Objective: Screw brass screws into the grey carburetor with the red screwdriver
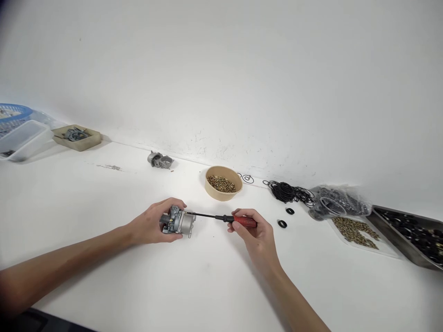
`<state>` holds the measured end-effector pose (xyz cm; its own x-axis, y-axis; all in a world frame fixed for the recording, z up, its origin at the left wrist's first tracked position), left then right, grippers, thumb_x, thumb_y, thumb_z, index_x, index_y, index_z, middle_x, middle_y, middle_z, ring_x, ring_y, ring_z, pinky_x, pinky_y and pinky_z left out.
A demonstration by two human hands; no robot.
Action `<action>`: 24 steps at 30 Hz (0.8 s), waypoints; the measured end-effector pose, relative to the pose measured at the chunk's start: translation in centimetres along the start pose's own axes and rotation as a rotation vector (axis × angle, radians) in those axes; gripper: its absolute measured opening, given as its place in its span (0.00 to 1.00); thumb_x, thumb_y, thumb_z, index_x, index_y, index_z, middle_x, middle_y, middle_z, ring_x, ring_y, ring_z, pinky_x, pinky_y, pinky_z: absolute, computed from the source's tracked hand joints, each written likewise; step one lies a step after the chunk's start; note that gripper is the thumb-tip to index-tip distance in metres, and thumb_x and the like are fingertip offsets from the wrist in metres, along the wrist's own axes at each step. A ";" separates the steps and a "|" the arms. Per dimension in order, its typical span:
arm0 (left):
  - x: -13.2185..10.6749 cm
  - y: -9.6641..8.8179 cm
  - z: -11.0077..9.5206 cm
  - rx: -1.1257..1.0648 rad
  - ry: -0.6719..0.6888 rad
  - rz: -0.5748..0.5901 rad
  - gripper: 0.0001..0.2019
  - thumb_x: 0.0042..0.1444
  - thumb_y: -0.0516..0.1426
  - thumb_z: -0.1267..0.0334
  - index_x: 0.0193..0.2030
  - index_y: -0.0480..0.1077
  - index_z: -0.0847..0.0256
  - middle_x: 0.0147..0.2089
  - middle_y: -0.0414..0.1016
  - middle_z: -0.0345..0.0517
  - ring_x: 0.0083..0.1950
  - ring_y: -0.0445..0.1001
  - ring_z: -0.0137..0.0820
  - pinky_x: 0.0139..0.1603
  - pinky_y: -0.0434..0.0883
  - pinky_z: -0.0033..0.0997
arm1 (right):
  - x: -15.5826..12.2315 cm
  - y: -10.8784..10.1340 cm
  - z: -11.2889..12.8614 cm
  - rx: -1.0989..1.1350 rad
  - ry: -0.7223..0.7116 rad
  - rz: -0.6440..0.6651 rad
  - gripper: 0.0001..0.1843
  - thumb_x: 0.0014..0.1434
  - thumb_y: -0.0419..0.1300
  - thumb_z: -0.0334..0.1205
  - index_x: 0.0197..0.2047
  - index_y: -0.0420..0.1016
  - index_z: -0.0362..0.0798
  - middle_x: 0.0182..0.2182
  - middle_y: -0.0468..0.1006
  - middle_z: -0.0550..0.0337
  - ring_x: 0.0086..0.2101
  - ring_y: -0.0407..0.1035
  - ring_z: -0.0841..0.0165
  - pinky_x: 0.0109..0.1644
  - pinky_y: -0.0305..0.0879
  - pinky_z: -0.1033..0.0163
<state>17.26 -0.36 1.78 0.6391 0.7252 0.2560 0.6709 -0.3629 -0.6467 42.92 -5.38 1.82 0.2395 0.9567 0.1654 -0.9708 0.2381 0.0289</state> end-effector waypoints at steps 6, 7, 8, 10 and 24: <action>0.0 0.0 -0.2 -0.006 0.036 0.014 0.26 0.50 0.68 0.59 0.54 0.65 0.52 0.54 0.72 0.45 0.48 0.74 0.36 0.49 0.72 0.36 | 0.0 0.3 0.9 -0.128 -0.001 0.023 0.14 0.58 0.69 0.51 0.37 0.76 0.50 0.25 0.74 0.63 0.24 0.71 0.68 0.33 0.72 0.58; 0.0 0.0 -0.3 -0.006 0.048 0.015 0.26 0.50 0.68 0.59 0.54 0.65 0.52 0.54 0.72 0.45 0.48 0.74 0.36 0.50 0.72 0.36 | 0.1 0.2 1.0 -0.160 -0.005 0.016 0.14 0.60 0.67 0.52 0.36 0.76 0.50 0.24 0.73 0.63 0.23 0.69 0.69 0.32 0.71 0.59; -0.1 -0.1 -0.3 -0.006 0.056 0.015 0.26 0.50 0.68 0.59 0.54 0.65 0.53 0.54 0.72 0.46 0.48 0.74 0.36 0.50 0.72 0.36 | 0.1 0.1 1.2 -0.175 -0.017 0.017 0.15 0.61 0.66 0.53 0.35 0.77 0.49 0.23 0.73 0.63 0.23 0.69 0.69 0.31 0.70 0.59; -0.1 -0.1 -0.4 -0.013 0.065 0.019 0.26 0.50 0.69 0.59 0.54 0.65 0.53 0.55 0.72 0.46 0.49 0.74 0.37 0.50 0.71 0.36 | 0.0 0.2 1.5 -0.159 -0.051 0.054 0.14 0.61 0.65 0.53 0.38 0.78 0.50 0.25 0.74 0.61 0.25 0.70 0.68 0.31 0.69 0.59; -0.1 -0.2 -1.4 -0.066 0.086 0.041 0.29 0.48 0.71 0.62 0.55 0.66 0.54 0.55 0.72 0.45 0.50 0.74 0.36 0.52 0.70 0.34 | 0.6 0.1 0.3 -0.194 -0.030 0.191 0.14 0.63 0.63 0.52 0.44 0.75 0.51 0.26 0.70 0.62 0.23 0.65 0.69 0.29 0.64 0.60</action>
<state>17.60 -1.18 2.82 0.6941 0.6576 0.2928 0.6652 -0.4305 -0.6100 42.95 -4.85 2.25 0.0486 0.9826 0.1793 -0.9773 0.0839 -0.1945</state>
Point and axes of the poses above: each hand's wrist, its own x-axis towards the middle knuckle, its own y-axis out of the palm, z = x × y, the point moved 9 cm from there along x, towards the middle knuckle
